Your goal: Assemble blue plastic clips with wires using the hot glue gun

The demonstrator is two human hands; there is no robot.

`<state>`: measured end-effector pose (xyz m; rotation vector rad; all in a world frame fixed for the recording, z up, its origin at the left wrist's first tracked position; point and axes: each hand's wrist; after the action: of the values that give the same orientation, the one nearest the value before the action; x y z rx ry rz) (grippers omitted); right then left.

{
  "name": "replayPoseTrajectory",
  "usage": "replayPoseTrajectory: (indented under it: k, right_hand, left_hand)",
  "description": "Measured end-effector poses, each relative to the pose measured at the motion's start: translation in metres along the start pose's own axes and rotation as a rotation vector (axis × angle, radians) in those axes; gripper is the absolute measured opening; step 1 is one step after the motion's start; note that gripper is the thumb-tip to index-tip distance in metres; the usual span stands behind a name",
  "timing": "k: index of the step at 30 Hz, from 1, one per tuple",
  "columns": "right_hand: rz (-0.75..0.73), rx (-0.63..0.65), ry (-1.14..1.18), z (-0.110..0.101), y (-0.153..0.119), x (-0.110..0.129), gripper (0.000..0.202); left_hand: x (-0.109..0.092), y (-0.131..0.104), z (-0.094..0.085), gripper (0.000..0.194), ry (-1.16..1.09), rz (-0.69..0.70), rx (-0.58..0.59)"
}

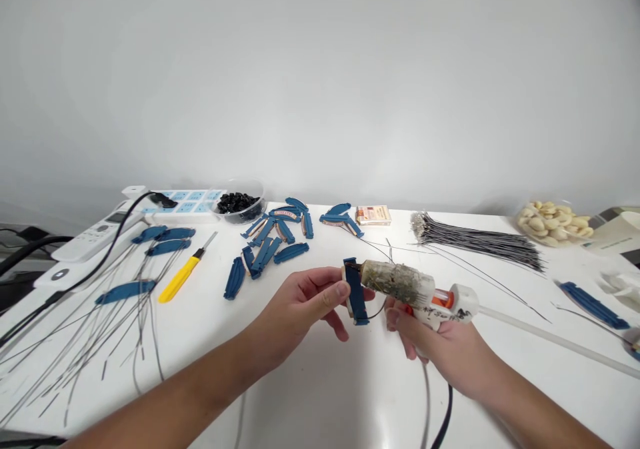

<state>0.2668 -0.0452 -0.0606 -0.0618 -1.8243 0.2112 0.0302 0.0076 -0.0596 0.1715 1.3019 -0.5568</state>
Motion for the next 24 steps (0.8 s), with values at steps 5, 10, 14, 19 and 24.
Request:
replayPoseTrajectory:
  k: [5, 10, 14, 19, 24]
  right_hand:
    - [0.014, -0.010, -0.024, 0.0014, 0.0001, -0.0027, 0.030]
    - [0.013, -0.030, -0.030, 0.0026, 0.0001, -0.0020, 0.028]
    - [0.034, -0.026, -0.045, 0.0026, -0.0001, 0.0000, 0.026]
    - [0.033, -0.059, -0.050, 0.0042, -0.0029, 0.0027, 0.028]
    - [0.019, -0.065, -0.063, 0.0048, -0.0038, 0.0010, 0.026]
  left_hand:
    - [0.0006, -0.0007, 0.0007, 0.030, -0.013, 0.019, 0.015]
    - [0.0011, -0.0003, 0.0003, 0.030, -0.045, -0.008, 0.022]
    - [0.0015, 0.0004, -0.0004, 0.029, -0.028, 0.009, 0.023]
    - [0.0020, 0.0012, -0.0013, 0.028, -0.011, 0.022, 0.024]
    - [0.0021, 0.0019, -0.0017, 0.030, 0.015, 0.026, 0.027]
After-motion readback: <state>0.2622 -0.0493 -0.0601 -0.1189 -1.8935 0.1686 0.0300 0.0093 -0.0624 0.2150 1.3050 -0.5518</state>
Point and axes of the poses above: each hand's wrist, its own y-axis towards the middle knuckle, its own z-axis out of the palm, x = y × z, and after that the axes turned 8 degrees about -x, right-handed
